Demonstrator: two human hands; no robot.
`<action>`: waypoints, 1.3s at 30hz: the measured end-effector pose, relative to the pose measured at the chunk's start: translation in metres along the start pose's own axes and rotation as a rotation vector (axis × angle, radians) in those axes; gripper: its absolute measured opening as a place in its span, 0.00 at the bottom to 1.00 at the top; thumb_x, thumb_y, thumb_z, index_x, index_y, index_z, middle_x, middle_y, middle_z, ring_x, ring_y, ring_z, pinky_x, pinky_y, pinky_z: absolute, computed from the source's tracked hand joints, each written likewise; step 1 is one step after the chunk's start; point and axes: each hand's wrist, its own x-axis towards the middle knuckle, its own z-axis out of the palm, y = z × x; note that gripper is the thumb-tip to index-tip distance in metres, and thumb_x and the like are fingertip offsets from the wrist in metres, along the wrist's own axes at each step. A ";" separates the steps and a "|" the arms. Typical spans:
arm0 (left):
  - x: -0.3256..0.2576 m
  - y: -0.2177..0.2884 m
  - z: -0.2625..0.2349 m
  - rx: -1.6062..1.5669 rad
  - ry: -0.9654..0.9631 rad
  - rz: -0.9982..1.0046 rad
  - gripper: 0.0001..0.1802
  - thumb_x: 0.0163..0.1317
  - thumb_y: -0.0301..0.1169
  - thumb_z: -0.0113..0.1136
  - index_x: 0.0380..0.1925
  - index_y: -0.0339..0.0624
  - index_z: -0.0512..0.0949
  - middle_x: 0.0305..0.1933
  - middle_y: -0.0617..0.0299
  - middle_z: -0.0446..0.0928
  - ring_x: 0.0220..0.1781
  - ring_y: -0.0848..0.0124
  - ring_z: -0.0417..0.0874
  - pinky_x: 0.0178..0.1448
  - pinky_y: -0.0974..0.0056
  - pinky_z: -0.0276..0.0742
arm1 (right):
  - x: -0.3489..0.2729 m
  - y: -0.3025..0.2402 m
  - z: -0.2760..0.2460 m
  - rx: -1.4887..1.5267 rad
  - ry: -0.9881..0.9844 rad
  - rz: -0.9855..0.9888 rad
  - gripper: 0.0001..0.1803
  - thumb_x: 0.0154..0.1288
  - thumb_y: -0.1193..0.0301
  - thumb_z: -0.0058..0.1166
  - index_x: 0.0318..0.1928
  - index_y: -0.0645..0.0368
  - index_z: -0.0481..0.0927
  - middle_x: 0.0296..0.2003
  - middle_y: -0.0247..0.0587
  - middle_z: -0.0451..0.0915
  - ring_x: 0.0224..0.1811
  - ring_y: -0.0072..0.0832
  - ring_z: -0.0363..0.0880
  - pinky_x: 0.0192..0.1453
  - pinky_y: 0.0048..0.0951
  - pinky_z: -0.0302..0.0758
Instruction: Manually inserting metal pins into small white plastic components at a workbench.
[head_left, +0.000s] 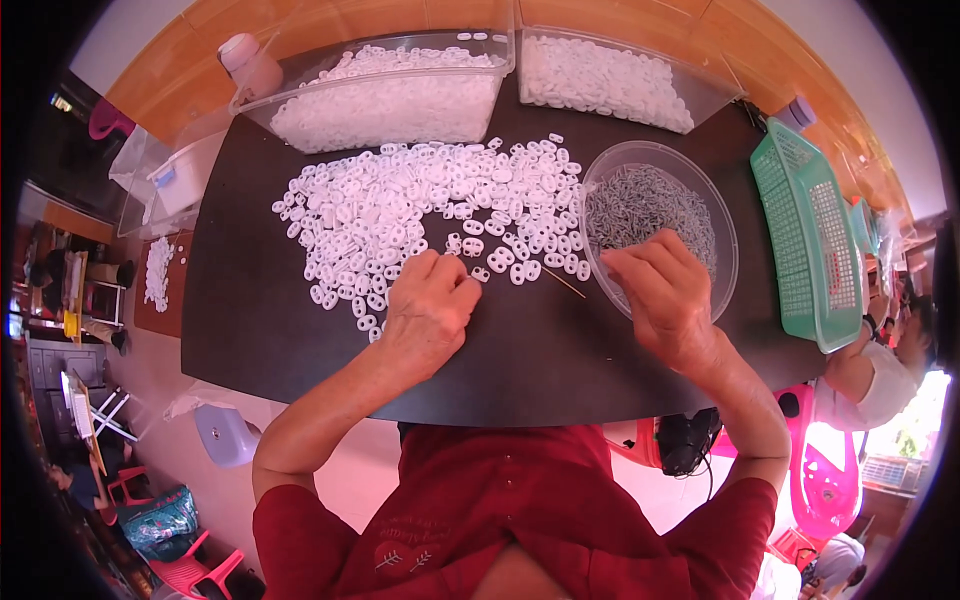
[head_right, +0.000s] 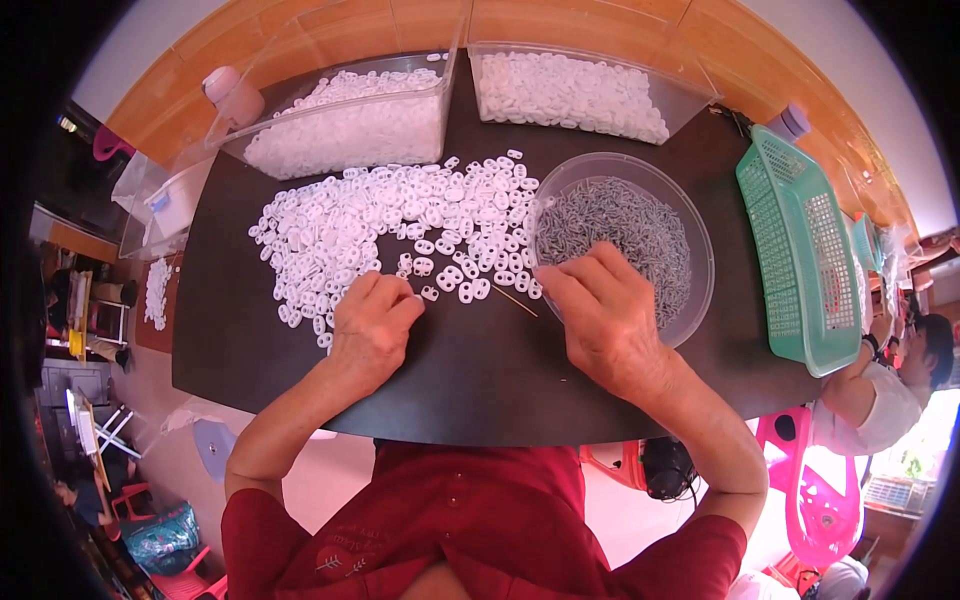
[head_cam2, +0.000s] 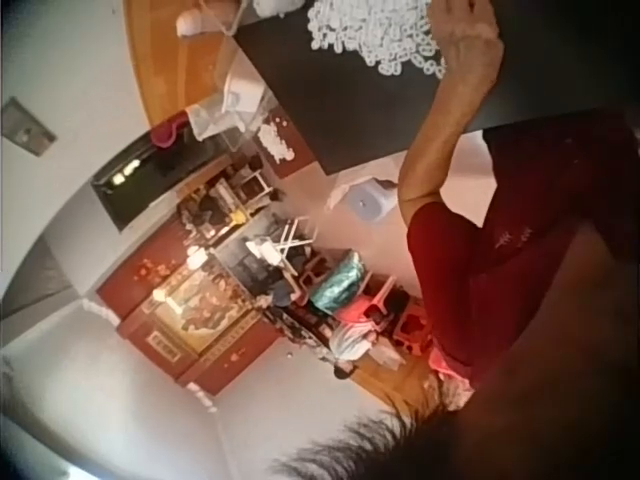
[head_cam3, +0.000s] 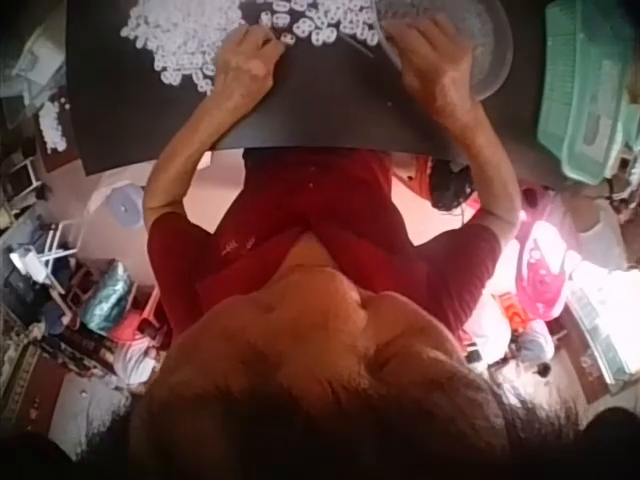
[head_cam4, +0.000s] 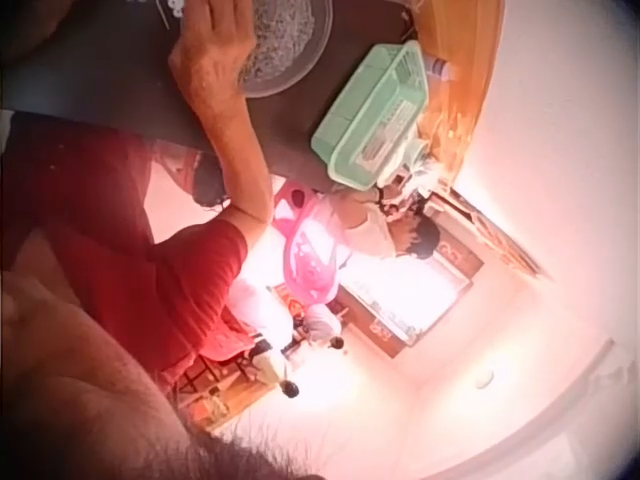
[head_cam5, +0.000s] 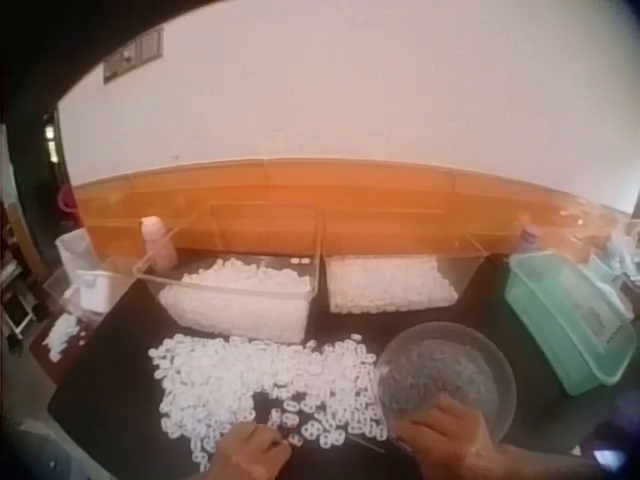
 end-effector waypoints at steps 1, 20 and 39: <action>0.000 0.000 -0.003 -0.019 0.017 -0.007 0.09 0.40 0.19 0.63 0.25 0.40 0.76 0.29 0.60 0.70 0.32 0.62 0.71 0.35 0.61 0.68 | -0.002 -0.001 -0.002 0.009 -0.004 0.002 0.16 0.43 0.87 0.59 0.37 0.65 0.79 0.30 0.43 0.79 0.29 0.39 0.74 0.31 0.33 0.72; 0.027 0.004 0.011 0.286 -0.077 0.206 0.06 0.41 0.25 0.54 0.21 0.38 0.70 0.26 0.55 0.64 0.32 0.62 0.67 0.35 0.61 0.64 | -0.026 0.019 -0.013 0.048 0.060 0.241 0.10 0.49 0.83 0.60 0.35 0.64 0.80 0.24 0.41 0.76 0.28 0.36 0.73 0.31 0.34 0.69; 0.003 0.044 0.007 -0.141 -0.093 0.083 0.14 0.41 0.15 0.60 0.33 0.32 0.77 0.31 0.55 0.70 0.31 0.61 0.71 0.32 0.62 0.71 | -0.032 0.049 0.032 -0.050 -0.149 0.177 0.07 0.44 0.77 0.63 0.28 0.59 0.80 0.24 0.39 0.74 0.32 0.39 0.73 0.33 0.38 0.72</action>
